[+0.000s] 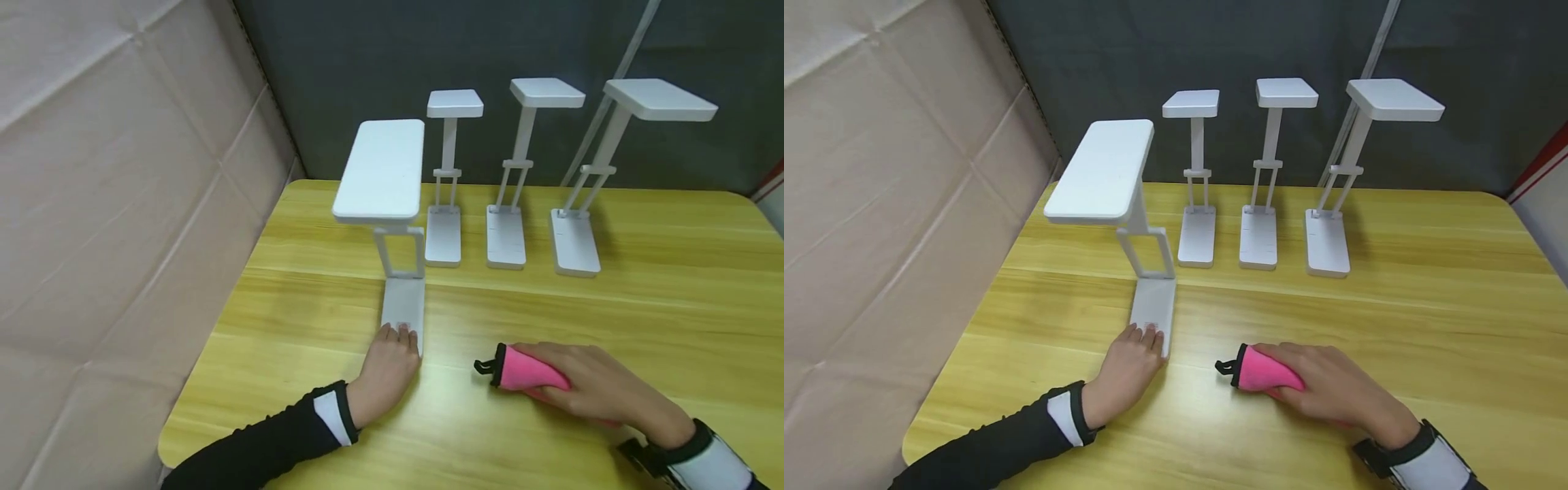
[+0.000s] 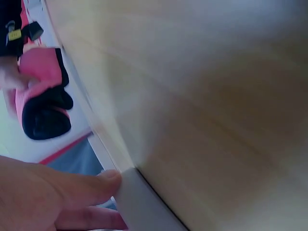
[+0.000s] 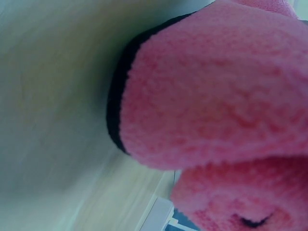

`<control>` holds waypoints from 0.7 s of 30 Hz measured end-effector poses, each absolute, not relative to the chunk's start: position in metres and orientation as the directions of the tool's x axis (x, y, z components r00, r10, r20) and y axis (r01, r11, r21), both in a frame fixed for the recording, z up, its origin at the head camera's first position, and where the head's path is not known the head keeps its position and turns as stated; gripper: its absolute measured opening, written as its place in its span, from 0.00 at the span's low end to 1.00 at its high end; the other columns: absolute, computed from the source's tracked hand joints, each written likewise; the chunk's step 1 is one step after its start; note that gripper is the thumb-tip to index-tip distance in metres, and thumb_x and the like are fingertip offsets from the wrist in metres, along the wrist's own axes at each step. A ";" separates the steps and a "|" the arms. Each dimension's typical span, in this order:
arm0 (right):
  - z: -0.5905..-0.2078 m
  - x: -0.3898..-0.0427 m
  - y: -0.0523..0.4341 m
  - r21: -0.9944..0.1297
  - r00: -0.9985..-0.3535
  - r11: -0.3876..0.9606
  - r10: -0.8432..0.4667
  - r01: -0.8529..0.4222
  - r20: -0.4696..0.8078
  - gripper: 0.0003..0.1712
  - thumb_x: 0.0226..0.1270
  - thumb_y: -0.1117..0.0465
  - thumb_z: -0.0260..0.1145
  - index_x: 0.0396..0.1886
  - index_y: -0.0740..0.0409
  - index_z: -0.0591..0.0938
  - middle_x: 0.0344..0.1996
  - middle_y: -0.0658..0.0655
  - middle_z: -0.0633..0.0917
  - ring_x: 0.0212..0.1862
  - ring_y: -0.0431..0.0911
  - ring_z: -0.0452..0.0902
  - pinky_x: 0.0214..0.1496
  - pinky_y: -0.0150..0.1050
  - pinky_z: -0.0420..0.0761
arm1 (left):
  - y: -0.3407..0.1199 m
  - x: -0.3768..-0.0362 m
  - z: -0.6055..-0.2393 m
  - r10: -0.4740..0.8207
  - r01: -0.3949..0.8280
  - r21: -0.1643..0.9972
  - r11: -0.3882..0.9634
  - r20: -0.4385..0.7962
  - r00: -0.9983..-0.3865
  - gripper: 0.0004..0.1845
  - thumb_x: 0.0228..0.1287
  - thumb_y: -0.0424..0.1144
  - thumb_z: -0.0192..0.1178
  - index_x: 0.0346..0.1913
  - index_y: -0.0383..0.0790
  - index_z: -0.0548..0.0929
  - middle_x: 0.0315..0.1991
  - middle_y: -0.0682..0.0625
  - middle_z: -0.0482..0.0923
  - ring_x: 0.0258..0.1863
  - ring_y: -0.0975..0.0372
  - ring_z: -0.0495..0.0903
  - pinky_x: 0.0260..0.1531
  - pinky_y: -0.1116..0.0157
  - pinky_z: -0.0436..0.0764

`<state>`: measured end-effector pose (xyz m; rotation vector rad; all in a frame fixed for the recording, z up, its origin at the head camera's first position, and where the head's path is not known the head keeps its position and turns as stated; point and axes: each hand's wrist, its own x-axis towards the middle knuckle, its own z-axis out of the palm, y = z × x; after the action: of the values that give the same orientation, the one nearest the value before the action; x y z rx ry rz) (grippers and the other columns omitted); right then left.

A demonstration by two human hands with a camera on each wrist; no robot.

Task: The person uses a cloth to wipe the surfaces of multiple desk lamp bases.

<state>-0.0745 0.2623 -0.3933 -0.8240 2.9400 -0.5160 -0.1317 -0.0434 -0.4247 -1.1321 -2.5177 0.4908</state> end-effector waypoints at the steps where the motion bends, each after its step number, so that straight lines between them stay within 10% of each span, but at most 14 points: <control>1: -0.393 -0.074 0.264 -0.326 -0.861 0.806 -0.507 -0.494 0.052 0.31 0.57 0.49 0.71 0.61 0.50 0.77 0.49 0.48 0.83 0.44 0.38 0.79 0.41 0.44 0.80 | -0.040 -0.130 -0.425 0.768 0.650 -0.443 0.617 0.161 -0.620 0.12 0.58 0.38 0.66 0.45 0.40 0.88 0.42 0.46 0.85 0.37 0.58 0.84 0.44 0.63 0.79; 21: -0.388 -0.067 0.283 -0.347 -0.909 0.850 -0.417 -0.398 0.019 0.32 0.54 0.51 0.74 0.60 0.50 0.78 0.47 0.48 0.84 0.40 0.35 0.76 0.36 0.41 0.79 | 0.013 -0.123 -0.422 0.855 0.699 -0.506 0.505 0.187 -0.483 0.10 0.61 0.38 0.60 0.42 0.43 0.89 0.33 0.51 0.85 0.31 0.65 0.80 0.32 0.68 0.77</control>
<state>-0.0672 0.2834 -0.3878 -0.6540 2.9659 -0.5372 -0.1225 0.0129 -0.4224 -1.2829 -2.3362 0.5118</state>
